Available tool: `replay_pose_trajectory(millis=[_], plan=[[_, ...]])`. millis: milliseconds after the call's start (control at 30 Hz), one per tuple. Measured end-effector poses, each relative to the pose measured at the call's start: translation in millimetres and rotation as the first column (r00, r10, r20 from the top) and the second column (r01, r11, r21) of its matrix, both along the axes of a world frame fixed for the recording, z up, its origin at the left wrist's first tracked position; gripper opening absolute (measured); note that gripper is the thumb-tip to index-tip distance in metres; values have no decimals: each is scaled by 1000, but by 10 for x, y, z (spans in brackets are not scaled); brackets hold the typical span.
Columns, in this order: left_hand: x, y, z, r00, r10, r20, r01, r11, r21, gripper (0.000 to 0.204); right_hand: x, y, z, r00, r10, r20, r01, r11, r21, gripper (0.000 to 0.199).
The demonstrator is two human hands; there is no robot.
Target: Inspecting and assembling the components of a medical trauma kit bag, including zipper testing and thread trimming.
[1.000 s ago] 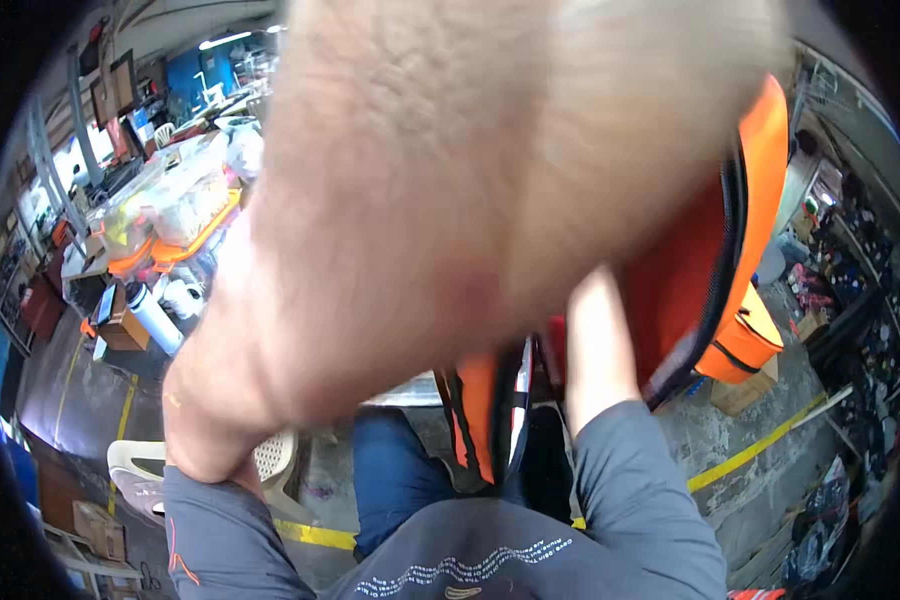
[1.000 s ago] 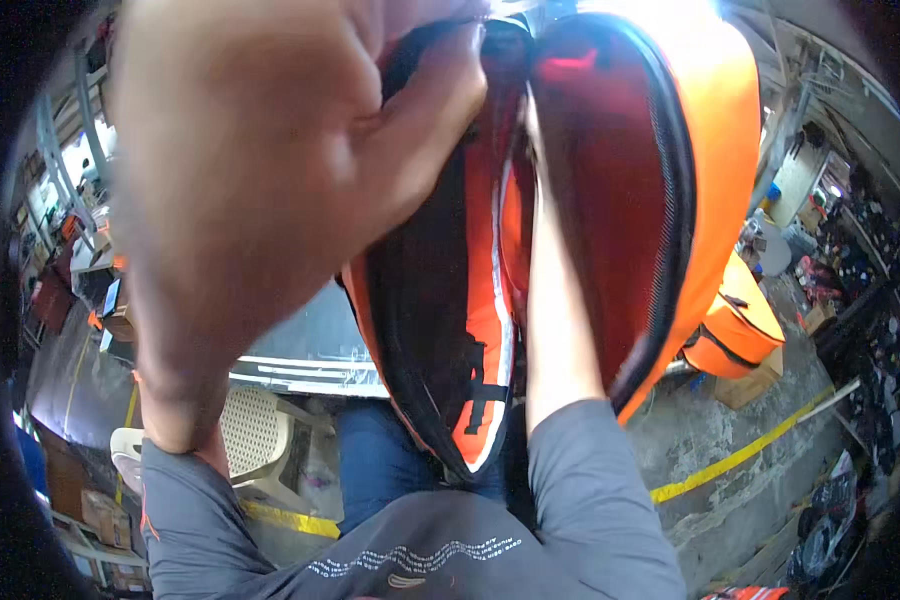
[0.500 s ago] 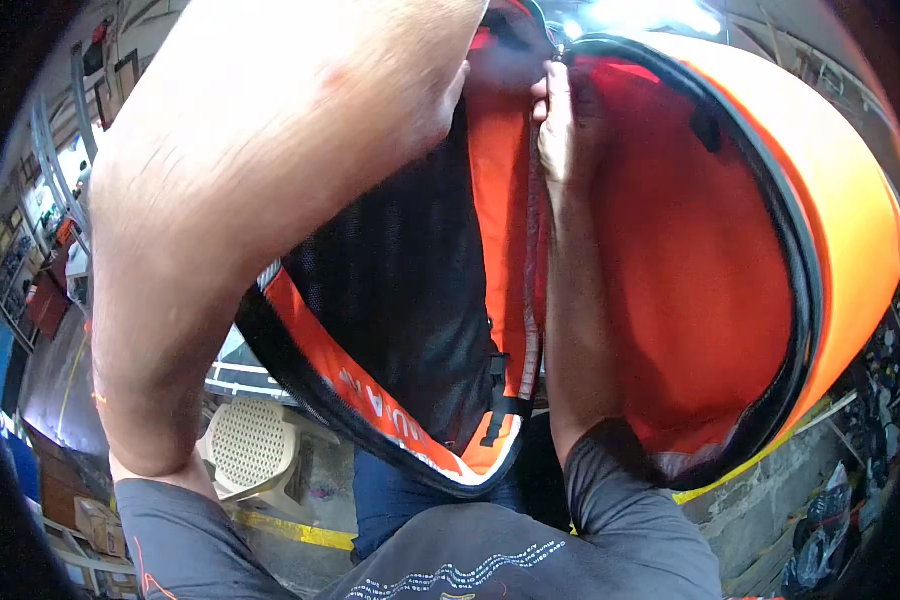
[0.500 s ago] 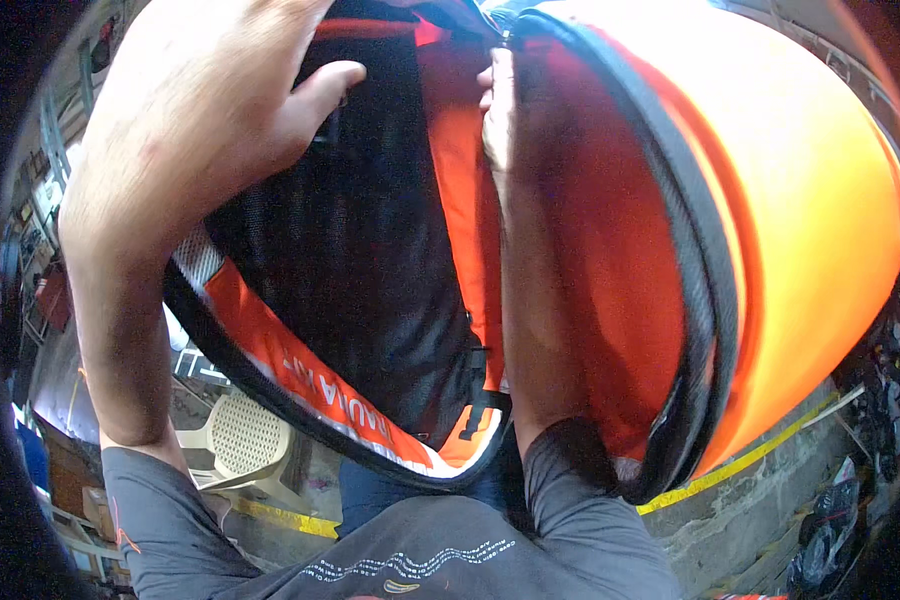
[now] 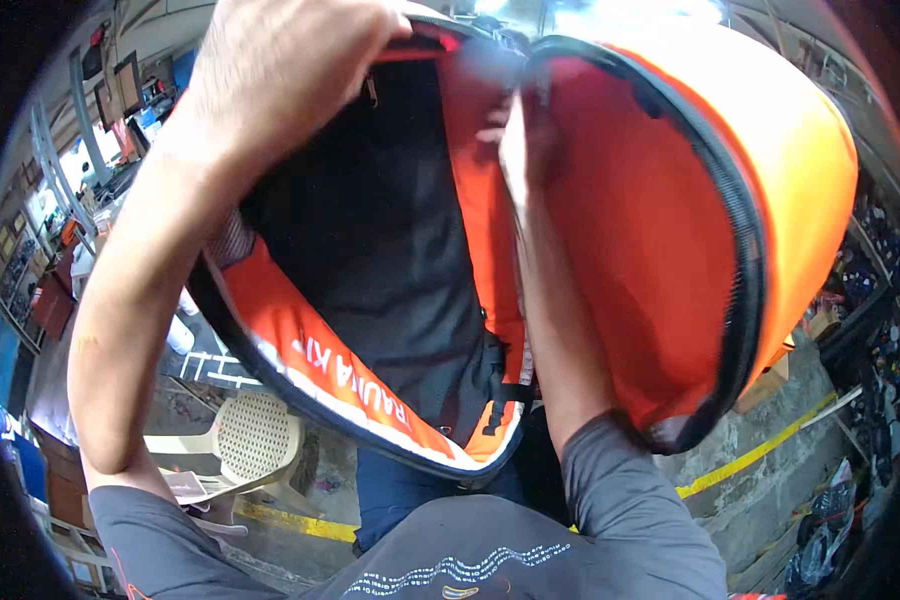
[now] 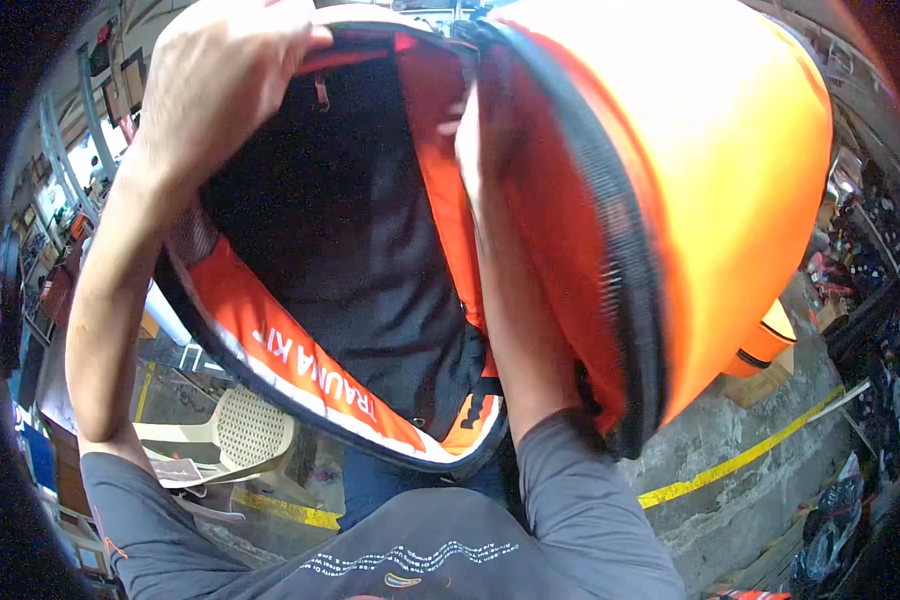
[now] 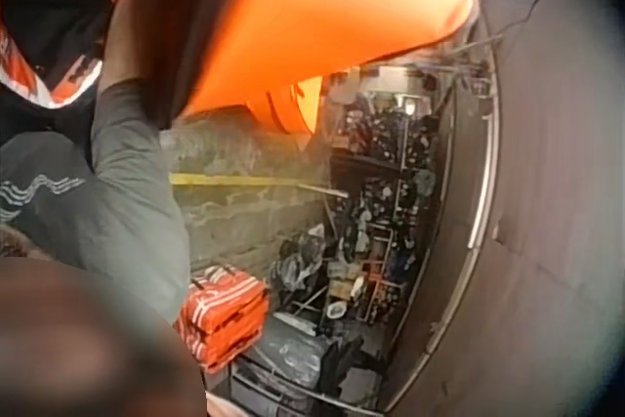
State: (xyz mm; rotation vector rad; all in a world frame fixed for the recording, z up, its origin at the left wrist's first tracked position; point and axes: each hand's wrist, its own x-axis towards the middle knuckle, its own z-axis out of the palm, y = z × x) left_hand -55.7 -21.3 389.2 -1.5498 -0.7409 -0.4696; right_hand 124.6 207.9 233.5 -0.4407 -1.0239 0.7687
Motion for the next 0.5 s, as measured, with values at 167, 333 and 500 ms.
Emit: replay_pose_trajectory(millis=[167, 333, 500], plan=[[-274, 232, 19, 998, 64, 4, -64, 987, 149, 23, 103, -2379, -772, 742, -574, 348, 159, 655, 739, 16], [-426, 839, -402, 934, -338, -113, 355, 908, 224, 23, 1506, -3982, -1114, 1, -930, -368, 265, -355, 897, 72], [-888, 1186, -676, 853, -513, -94, 516, 804, 294, 22, 3396, -4191, -697, -581, -775, 248, 589, -190, 785, 47]])
